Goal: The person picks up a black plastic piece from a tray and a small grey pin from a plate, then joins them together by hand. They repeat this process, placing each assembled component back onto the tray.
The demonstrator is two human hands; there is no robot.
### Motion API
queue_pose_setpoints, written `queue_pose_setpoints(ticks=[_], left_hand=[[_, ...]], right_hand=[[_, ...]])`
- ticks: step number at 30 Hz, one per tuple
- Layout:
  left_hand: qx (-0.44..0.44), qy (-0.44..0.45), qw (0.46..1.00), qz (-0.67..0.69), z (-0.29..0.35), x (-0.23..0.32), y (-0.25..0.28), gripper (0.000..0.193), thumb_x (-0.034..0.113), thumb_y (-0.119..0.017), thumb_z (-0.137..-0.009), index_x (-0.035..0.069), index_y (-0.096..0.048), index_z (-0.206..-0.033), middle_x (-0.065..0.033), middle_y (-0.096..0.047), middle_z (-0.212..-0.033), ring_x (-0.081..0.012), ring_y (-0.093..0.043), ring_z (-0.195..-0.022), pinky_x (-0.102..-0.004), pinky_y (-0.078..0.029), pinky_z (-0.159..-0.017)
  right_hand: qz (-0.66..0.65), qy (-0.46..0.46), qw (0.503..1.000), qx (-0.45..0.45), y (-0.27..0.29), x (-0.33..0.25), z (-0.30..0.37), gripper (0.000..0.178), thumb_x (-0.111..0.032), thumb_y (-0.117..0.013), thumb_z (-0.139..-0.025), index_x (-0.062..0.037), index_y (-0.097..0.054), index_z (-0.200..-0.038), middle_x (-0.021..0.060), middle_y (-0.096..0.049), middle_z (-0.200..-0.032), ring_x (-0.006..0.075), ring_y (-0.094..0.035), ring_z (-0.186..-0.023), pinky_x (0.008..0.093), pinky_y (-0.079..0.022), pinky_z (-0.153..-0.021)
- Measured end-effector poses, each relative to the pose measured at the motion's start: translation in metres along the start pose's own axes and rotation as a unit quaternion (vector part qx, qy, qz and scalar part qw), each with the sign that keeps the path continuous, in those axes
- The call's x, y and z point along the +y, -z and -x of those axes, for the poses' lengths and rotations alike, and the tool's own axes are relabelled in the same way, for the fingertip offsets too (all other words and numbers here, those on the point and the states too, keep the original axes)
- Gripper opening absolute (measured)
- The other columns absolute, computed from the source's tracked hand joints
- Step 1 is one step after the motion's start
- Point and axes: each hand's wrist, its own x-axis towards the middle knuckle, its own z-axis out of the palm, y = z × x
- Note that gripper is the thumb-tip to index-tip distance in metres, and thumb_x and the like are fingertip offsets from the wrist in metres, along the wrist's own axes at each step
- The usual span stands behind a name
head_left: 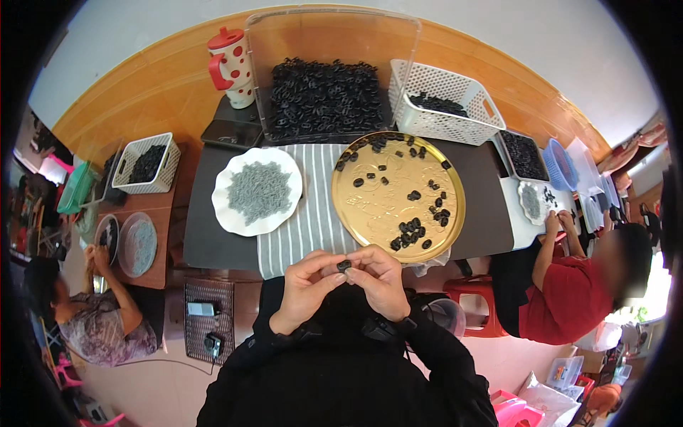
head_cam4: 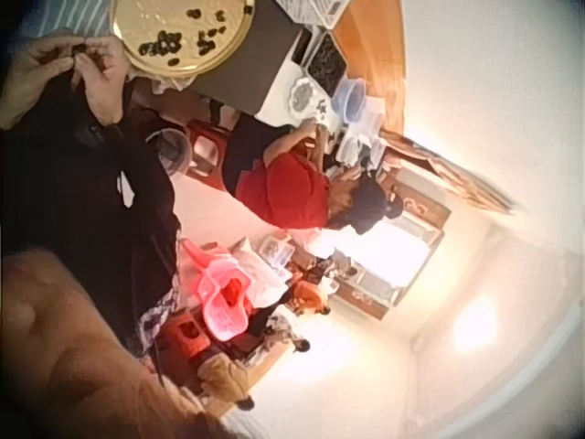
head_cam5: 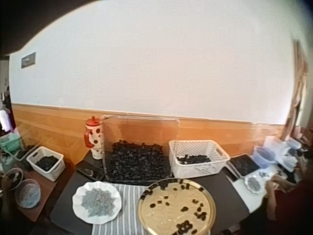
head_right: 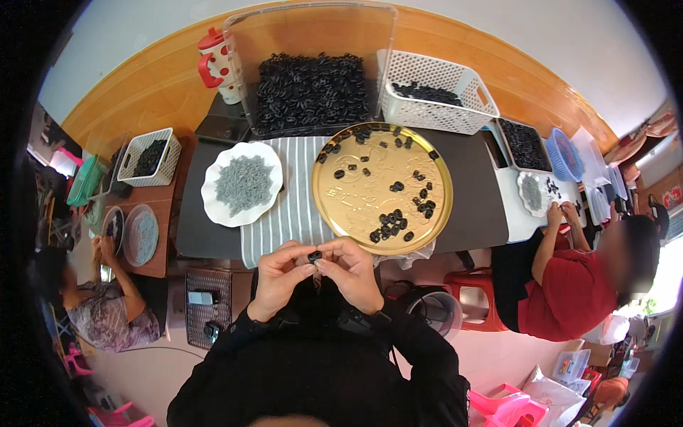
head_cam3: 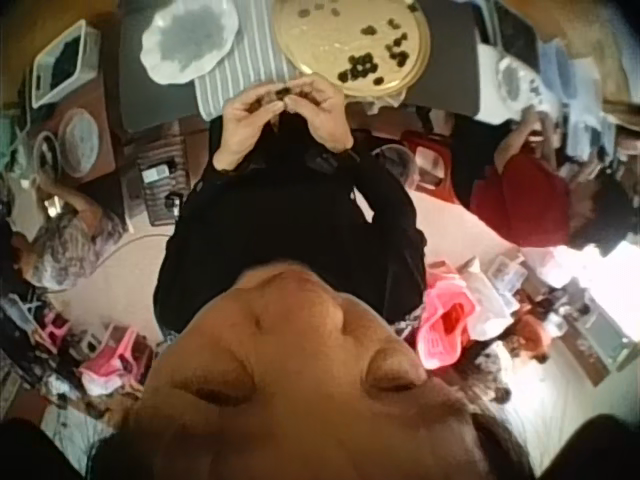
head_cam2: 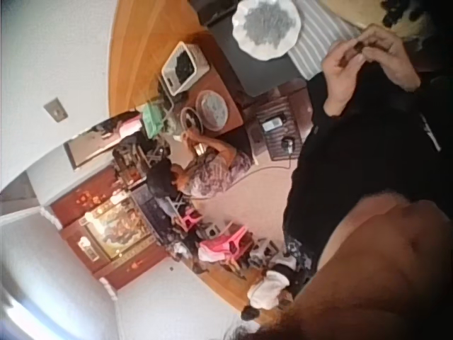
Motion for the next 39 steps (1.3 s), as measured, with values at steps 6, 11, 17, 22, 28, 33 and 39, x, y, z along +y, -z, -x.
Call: queue_pose_setpoints(ticks=[6,11,17,22,28,33,39], left_hand=[[0.010,0.087,0.990,0.107,0.002,0.002,0.004,0.036,-0.005,-0.061,-0.087,0.000,-0.059,-0.122,-0.0037,-0.061,-0.096,-0.0073,-0.054,-0.081,-0.0209,-0.046,-0.070],[0.013,0.075,0.997,0.019,0.001,0.007,0.014,0.032,-0.004,-0.061,-0.087,0.000,-0.061,-0.119,-0.0039,-0.061,-0.096,-0.0057,-0.054,-0.077,-0.0196,-0.046,-0.062],[0.014,0.048,0.999,0.007,0.004,0.010,0.020,0.028,-0.003,-0.061,-0.088,-0.001,-0.062,-0.116,-0.0034,-0.058,-0.091,-0.0064,-0.054,-0.074,-0.0187,-0.046,-0.060],[0.010,0.067,0.998,-0.017,0.004,0.005,0.023,0.026,-0.003,-0.062,-0.088,0.000,-0.063,-0.114,-0.0032,-0.058,-0.090,-0.0068,-0.054,-0.074,-0.0196,-0.046,-0.062],[-0.012,0.079,0.995,-0.062,0.002,0.006,0.020,0.024,-0.001,-0.064,-0.086,0.000,-0.065,-0.110,-0.0021,-0.058,-0.087,-0.0061,-0.054,-0.072,-0.0195,-0.043,-0.063],[-0.011,0.072,0.984,-0.165,0.000,0.028,0.024,0.022,0.005,-0.065,-0.084,-0.002,-0.064,-0.105,-0.0066,-0.059,-0.081,-0.0118,-0.056,-0.070,-0.0237,-0.042,-0.060],[0.137,-0.107,0.818,-0.548,-0.029,0.053,0.059,0.018,0.004,-0.062,-0.078,-0.002,-0.065,-0.096,-0.0183,-0.057,-0.086,-0.0367,-0.057,-0.081,-0.0435,-0.046,-0.068]], right_hand=[[0.054,-0.204,0.977,0.005,0.034,-0.055,-0.033,0.011,0.004,-0.065,-0.079,-0.0020,-0.063,-0.089,0.0018,-0.061,-0.075,0.0085,-0.056,-0.065,0.0213,-0.045,-0.059],[0.138,0.201,0.965,0.098,0.068,-0.165,-0.150,0.023,-0.002,-0.061,-0.083,0.0078,-0.059,-0.103,0.0120,-0.065,-0.092,0.0135,-0.059,-0.068,0.0269,-0.049,-0.061],[0.345,-0.058,0.932,0.100,0.125,-0.158,-0.189,0.031,0.003,-0.060,-0.081,0.0077,-0.058,-0.111,0.0156,-0.064,-0.094,0.0140,-0.062,-0.087,0.0241,-0.050,-0.068],[0.766,0.115,0.631,-0.038,0.150,-0.087,-0.185,0.027,-0.001,-0.061,-0.076,0.0030,-0.063,-0.103,0.0207,-0.063,-0.088,0.0334,-0.063,-0.086,0.0383,-0.050,-0.075],[0.803,0.121,0.575,-0.103,0.132,-0.062,-0.207,0.020,-0.005,-0.060,-0.075,0.0022,-0.065,-0.094,0.0224,-0.061,-0.092,0.0392,-0.060,-0.089,0.0439,-0.049,-0.079],[0.860,0.111,0.466,-0.177,0.106,-0.063,-0.188,0.011,-0.002,-0.056,-0.070,0.0034,-0.063,-0.076,0.0214,-0.061,-0.081,0.0376,-0.063,-0.077,0.0462,-0.050,-0.068],[0.821,0.169,0.500,-0.217,0.101,-0.063,-0.163,0.012,-0.002,-0.056,-0.068,0.0029,-0.061,-0.078,0.0207,-0.061,-0.079,0.0376,-0.062,-0.075,0.0457,-0.050,-0.067]])
